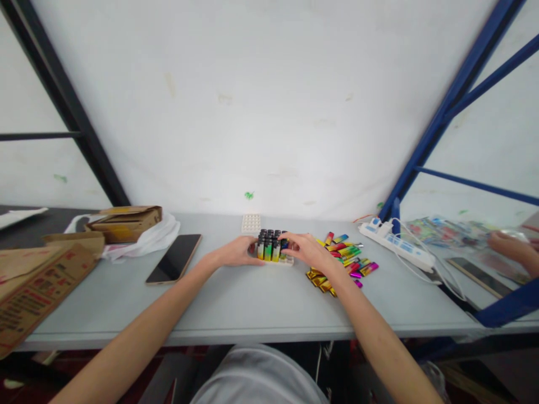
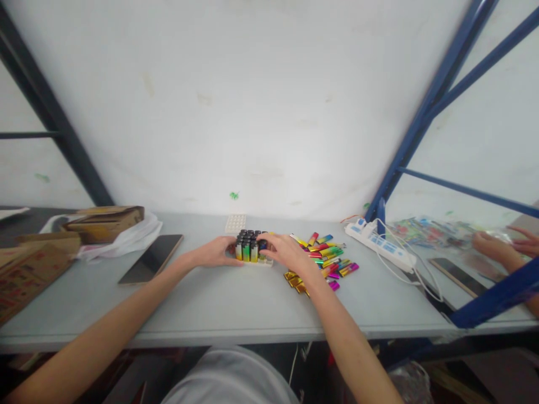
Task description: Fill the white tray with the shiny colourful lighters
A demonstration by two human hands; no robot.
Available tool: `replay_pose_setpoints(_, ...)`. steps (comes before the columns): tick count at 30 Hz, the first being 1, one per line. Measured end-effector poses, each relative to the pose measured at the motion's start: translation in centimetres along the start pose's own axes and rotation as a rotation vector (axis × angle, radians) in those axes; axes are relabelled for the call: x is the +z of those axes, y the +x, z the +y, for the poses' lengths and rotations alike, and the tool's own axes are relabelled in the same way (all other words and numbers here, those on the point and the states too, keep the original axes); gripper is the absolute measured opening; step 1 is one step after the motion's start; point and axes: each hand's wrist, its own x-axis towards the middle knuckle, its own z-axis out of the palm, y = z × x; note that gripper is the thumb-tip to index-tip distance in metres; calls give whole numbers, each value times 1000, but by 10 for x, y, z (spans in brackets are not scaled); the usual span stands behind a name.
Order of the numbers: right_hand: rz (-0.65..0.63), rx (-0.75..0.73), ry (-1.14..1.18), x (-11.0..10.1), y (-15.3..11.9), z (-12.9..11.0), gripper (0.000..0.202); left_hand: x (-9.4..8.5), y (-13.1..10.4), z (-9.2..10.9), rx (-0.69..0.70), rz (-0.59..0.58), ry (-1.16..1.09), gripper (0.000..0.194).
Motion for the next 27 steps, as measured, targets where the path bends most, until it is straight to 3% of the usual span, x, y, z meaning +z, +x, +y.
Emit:
replay_pose_setpoints(4,138,77,60,-15,-5,13,42,-3,0,0,41,-14,-11,51)
replay_pose_setpoints(7,276,139,-112,-29,-13,34,32,-8,-1,-2,63,-44,-30,54)
replay_pose_setpoints(13,128,154,-365,-24,-19,74,28,-14,-3,-2,33,-95,-51,55)
replay_pose_setpoints(21,-3,364,-580,-1,2,65,26,-15,-4,2,26,-110,-70,50)
replay_pose_setpoints(24,28,371,-516,-3,3,65,17,-14,-4,2,31,-102,-65,50)
replay_pose_setpoints(27,184,354,-305,-6,2,67,13,-13,-4,1,52,-98,-76,51)
